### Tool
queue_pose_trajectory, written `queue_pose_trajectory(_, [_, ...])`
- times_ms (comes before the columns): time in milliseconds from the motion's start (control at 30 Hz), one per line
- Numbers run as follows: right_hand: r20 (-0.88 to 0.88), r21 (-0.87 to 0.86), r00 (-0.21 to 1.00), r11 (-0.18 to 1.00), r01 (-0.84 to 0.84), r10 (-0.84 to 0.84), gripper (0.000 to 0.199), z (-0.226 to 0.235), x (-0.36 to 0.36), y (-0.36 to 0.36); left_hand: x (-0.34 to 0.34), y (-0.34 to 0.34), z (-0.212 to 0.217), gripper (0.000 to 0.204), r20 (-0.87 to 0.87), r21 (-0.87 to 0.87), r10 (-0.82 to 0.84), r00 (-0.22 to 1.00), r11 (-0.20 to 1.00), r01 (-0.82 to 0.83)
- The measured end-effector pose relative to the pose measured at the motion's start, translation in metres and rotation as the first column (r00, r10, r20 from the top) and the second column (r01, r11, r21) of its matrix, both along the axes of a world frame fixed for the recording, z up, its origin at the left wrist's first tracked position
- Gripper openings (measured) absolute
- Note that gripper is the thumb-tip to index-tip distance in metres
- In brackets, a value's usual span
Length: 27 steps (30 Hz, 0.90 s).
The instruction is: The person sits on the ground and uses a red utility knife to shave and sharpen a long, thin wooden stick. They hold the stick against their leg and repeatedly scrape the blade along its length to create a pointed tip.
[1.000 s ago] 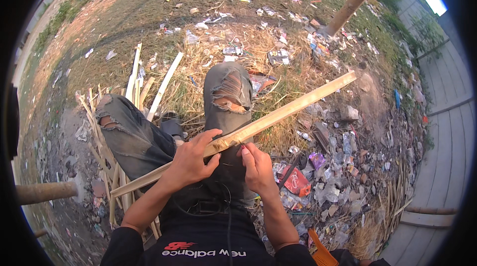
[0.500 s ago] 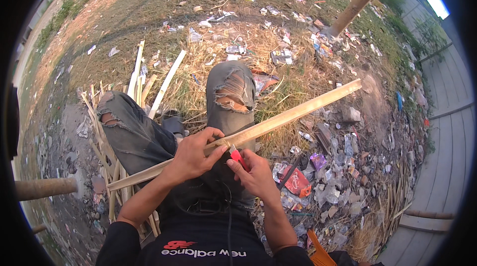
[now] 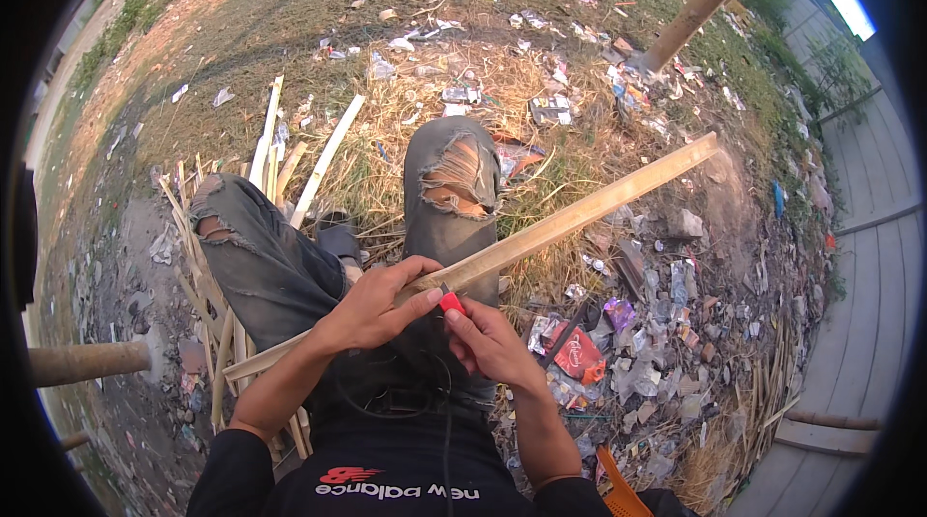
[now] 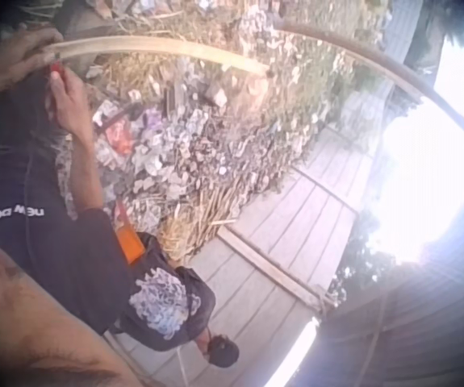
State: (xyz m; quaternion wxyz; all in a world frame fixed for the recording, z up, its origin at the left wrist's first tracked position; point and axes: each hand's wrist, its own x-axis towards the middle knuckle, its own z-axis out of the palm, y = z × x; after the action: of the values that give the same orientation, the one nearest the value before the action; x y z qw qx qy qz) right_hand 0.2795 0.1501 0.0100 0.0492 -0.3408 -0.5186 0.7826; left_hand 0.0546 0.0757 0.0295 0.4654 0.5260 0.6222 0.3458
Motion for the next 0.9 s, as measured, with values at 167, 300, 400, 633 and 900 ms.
queue_pose_trajectory(167, [-0.058, -0.108, 0.998, 0.994, -0.011, 0.005, 0.037, -0.001, -0.003, 0.001, -0.001, -0.002, -0.009, 0.051, -0.029, 0.107, -0.028, 0.999, 0.994, 0.031])
queue_pose_trajectory(300, [-0.076, -0.172, 0.997, 0.985, 0.018, -0.032, 0.034, -0.003, -0.004, -0.001, -0.002, 0.0, -0.021, 0.051, -0.006, 0.121, -0.001, 1.0, 0.993, 0.002])
queue_pose_trajectory(400, [-0.112, -0.261, 0.991, 0.965, 0.038, -0.07, 0.032, -0.01, -0.007, 0.0, -0.002, 0.002, -0.025, 0.051, -0.022, 0.105, 0.027, 0.999, 0.994, -0.025])
queue_pose_trajectory(633, [-0.103, -0.231, 0.979, 0.961, 0.149, -0.177, 0.031, -0.021, -0.014, -0.007, 0.0, 0.004, -0.024, 0.051, -0.081, 0.062, 0.076, 0.994, 0.996, -0.071])
queue_pose_trajectory(900, [-0.069, -0.135, 0.953, 0.949, 0.285, -0.296, 0.029, -0.026, -0.023, -0.019, -0.003, 0.004, -0.016, 0.061, -0.238, -0.051, 0.064, 0.969, 0.996, -0.079])
